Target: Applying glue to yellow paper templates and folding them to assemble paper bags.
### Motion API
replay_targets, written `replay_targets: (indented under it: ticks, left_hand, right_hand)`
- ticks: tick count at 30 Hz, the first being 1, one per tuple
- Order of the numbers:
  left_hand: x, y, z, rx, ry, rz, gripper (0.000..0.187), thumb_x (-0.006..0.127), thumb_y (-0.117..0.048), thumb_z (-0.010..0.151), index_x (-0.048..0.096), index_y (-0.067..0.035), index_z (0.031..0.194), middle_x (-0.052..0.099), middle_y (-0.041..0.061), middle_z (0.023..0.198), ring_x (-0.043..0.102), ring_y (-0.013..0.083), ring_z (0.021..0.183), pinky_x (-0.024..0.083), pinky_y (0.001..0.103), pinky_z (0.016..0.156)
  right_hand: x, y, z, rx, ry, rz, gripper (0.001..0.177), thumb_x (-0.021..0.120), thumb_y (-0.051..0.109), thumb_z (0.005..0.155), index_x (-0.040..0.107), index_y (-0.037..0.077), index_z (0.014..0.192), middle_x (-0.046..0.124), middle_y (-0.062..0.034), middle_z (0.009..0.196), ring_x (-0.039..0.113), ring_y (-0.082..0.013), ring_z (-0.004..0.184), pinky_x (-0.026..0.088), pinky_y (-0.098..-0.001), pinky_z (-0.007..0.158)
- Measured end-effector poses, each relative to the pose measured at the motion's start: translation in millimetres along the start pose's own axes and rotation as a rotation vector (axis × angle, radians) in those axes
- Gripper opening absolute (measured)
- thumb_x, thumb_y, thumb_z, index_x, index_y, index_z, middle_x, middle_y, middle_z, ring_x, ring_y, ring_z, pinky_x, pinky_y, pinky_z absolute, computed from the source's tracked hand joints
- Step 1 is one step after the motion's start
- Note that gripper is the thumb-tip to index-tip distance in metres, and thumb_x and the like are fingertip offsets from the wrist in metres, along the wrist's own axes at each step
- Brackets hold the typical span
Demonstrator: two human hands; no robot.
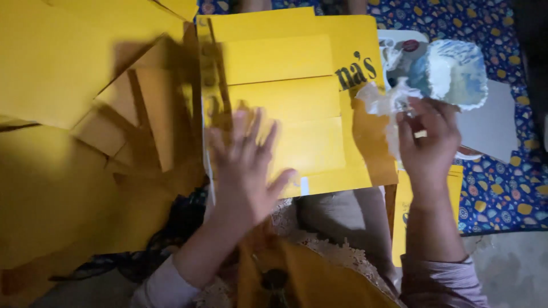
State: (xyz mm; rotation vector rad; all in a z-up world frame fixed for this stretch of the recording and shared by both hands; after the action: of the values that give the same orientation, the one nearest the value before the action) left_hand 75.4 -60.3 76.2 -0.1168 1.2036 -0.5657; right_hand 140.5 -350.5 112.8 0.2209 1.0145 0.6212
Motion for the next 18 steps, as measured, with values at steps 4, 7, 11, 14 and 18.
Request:
replay_targets:
  ticks: [4, 7, 11, 14, 18]
  left_hand:
    - [50, -74, 38, 0.199, 0.3, -0.066, 0.082, 0.05, -0.059, 0.099, 0.024, -0.013, 0.162, 0.008, 0.017, 0.171, 0.005, 0.0359, 0.157, 0.003, 0.065, 0.122]
    - [88, -113, 67, 0.325, 0.197, -0.17, 0.084, 0.063, -0.046, 0.101, 0.021, -0.006, 0.162, 0.019, 0.022, 0.17, 0.015, 0.0371, 0.159, 0.012, 0.059, 0.131]
    - [166, -124, 98, 0.19, -0.048, -0.116, 0.093, 0.086, -0.035, 0.069, 0.047, -0.019, 0.152, 0.056, 0.009, 0.141, 0.063, 0.0303, 0.125, 0.059, 0.047, 0.091]
    - [242, -118, 95, 0.122, -0.019, -0.087, 0.066, 0.079, -0.033, 0.076, 0.061, -0.024, 0.139, 0.069, 0.001, 0.122, 0.071, 0.0255, 0.108, 0.064, 0.039, 0.075]
    - [213, -120, 93, 0.225, -0.249, -0.053, 0.02, 0.076, -0.023, 0.065, 0.074, -0.023, 0.085, 0.068, -0.001, 0.088, 0.07, 0.0226, 0.082, 0.056, 0.04, 0.061]
  right_hand:
    - [8, -8, -13, 0.103, 0.004, 0.052, 0.027, 0.072, -0.012, 0.097, 0.069, -0.019, 0.124, 0.061, -0.0252, 0.121, 0.061, -0.0265, 0.085, 0.053, -0.0333, 0.077]
    - [14, -20, -23, 0.128, -0.004, 0.113, 0.014, 0.069, -0.012, 0.096, 0.071, -0.013, 0.11, 0.067, -0.0188, 0.114, 0.057, -0.0213, 0.08, 0.046, -0.0288, 0.067]
    - [21, -41, -40, 0.135, -0.113, 0.426, 0.012, 0.068, -0.01, 0.096, 0.075, -0.007, 0.105, 0.068, -0.0221, 0.106, 0.07, -0.04, 0.111, 0.055, -0.0467, 0.097]
    - [20, -66, -48, 0.288, -0.196, 0.77, 0.019, 0.062, 0.01, 0.101, 0.073, -0.002, 0.11, 0.067, -0.0156, 0.107, 0.067, -0.0277, 0.107, 0.054, -0.0393, 0.099]
    - [13, -115, -52, 0.434, -0.34, 1.323, 0.057, 0.043, 0.055, 0.103, 0.071, 0.009, 0.121, 0.073, -0.0146, 0.116, 0.071, -0.0162, 0.092, 0.056, -0.0257, 0.087]
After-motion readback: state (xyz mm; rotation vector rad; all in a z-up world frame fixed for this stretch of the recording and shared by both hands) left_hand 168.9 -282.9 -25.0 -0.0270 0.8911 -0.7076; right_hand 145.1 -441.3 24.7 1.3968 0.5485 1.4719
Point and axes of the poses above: each hand's wrist, its own z-axis towards the middle knuckle, its own x-axis out of the palm, y = z × x, the point moved 7 cm from there along z, towards the middle knuckle
